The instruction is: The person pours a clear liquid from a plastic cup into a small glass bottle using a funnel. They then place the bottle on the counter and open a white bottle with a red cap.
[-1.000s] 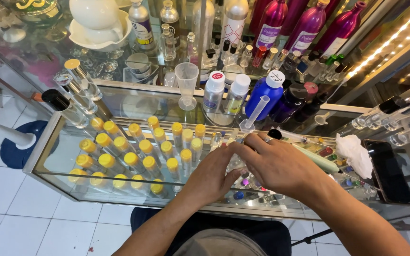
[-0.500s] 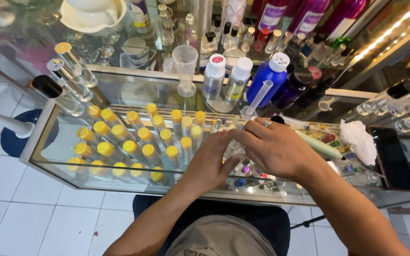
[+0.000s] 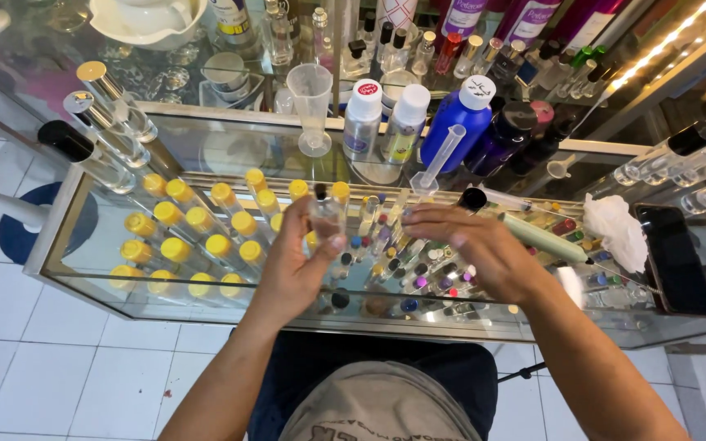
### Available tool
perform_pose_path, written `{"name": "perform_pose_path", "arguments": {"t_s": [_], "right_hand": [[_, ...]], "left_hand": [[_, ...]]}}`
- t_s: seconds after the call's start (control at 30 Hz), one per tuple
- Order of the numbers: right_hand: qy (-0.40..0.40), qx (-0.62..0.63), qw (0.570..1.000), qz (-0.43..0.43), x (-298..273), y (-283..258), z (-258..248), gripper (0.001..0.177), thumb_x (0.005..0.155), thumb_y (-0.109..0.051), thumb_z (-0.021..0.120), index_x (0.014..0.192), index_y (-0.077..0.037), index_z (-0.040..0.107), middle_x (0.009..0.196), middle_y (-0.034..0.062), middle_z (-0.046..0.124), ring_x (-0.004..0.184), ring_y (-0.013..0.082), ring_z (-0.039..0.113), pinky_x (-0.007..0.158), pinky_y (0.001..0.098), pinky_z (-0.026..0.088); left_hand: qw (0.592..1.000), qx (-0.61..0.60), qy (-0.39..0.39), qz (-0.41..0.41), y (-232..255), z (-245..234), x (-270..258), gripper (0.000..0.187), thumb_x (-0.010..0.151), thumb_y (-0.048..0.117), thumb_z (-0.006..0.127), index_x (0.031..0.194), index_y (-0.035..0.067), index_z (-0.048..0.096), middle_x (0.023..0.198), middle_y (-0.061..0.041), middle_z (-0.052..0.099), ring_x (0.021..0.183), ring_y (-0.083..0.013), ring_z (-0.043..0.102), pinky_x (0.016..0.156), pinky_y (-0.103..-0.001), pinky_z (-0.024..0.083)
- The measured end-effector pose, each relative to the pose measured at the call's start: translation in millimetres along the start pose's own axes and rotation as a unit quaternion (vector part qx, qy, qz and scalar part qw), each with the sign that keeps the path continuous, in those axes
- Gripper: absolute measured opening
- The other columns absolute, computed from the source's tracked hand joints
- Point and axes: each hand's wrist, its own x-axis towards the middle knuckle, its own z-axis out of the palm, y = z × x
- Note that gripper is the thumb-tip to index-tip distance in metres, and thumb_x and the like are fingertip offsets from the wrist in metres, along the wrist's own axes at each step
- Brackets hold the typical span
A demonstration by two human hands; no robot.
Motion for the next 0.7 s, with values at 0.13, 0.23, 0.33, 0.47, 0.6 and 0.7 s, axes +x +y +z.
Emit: {"name": "perform_pose_path", "arguments": {"t_s": [0.13, 0.23, 0.33, 0.47, 0.6, 0.7], "right_hand": [[-0.096, -0.035, 0.995, 0.006, 8.6, -2.4, 17.2, 0.062, 0.101, -0.032, 0.033, 0.145, 0.007, 0.050, 0.150, 0.0340, 0.049, 0.142, 0.0518, 0.041, 0.116, 0.0645, 0.028], [-0.189, -0.123, 0.974, 0.038, 21.8, 2.0, 32.6, 0.077, 0.100, -0.046, 0.034, 0.158, 0.004, 0.027, 0.161, 0.0352, 0.027, 0.150, 0.0509, 0.022, 0.119, 0.0676, 0.013], [-0.214, -0.246, 0.944, -0.047, 29.4, 32.3, 45.9, 0.093, 0.100, -0.066, 0.036, 0.162, 0.000, 0.015, 0.164, 0.0311, 0.022, 0.153, 0.0474, 0.017, 0.122, 0.0635, 0.012], [-0.197, -0.287, 0.937, -0.041, 41.5, 28.1, 52.9, 0.107, 0.095, -0.079, 0.035, 0.162, 0.002, 0.013, 0.163, 0.0330, 0.022, 0.153, 0.0481, 0.018, 0.122, 0.0632, 0.013], [-0.242, -0.237, 0.940, -0.037, 34.4, -3.9, 68.8, 0.113, 0.086, -0.085, 0.021, 0.160, 0.000, 0.013, 0.163, 0.0354, 0.015, 0.152, 0.0506, 0.014, 0.122, 0.0655, 0.006], [-0.268, -0.074, 0.954, -0.114, 7.5, -28.1, 84.0, 0.093, 0.097, -0.067, 0.022, 0.161, -0.001, 0.011, 0.168, 0.0316, 0.012, 0.157, 0.0494, 0.013, 0.127, 0.0629, 0.011]], "left_hand": [[0.999, -0.001, 0.031, -0.032, -25.5, -12.9, -9.6, 0.044, 0.104, 0.013, 0.057, 0.142, 0.001, 0.037, 0.102, -0.015, 0.058, 0.107, -0.0335, 0.063, 0.104, -0.057, 0.046], [0.999, -0.015, 0.031, -0.040, -45.1, -14.6, -10.0, 0.045, 0.106, 0.016, 0.052, 0.144, -0.001, 0.035, 0.102, -0.016, 0.058, 0.106, -0.0344, 0.062, 0.102, -0.058, 0.045], [0.997, -0.028, 0.048, -0.044, -31.4, -11.5, -8.0, 0.036, 0.107, 0.015, 0.049, 0.140, 0.004, 0.039, 0.099, -0.012, 0.055, 0.100, -0.0273, 0.058, 0.101, -0.055, 0.047], [0.997, -0.020, 0.048, -0.052, -33.7, -14.7, -8.8, 0.030, 0.107, 0.016, 0.046, 0.134, 0.004, 0.040, 0.103, -0.014, 0.055, 0.102, -0.0279, 0.057, 0.100, -0.054, 0.046], [0.993, -0.063, 0.081, -0.065, -19.1, -12.8, -9.3, 0.019, 0.101, 0.014, 0.048, 0.119, 0.008, 0.045, 0.098, -0.010, 0.055, 0.093, -0.0229, 0.056, 0.090, -0.042, 0.046], [0.987, -0.099, 0.102, -0.074, -23.0, -11.5, -11.2, 0.020, 0.096, 0.013, 0.052, 0.115, 0.010, 0.047, 0.099, -0.005, 0.056, 0.089, -0.0171, 0.056, 0.086, -0.034, 0.048]]}}
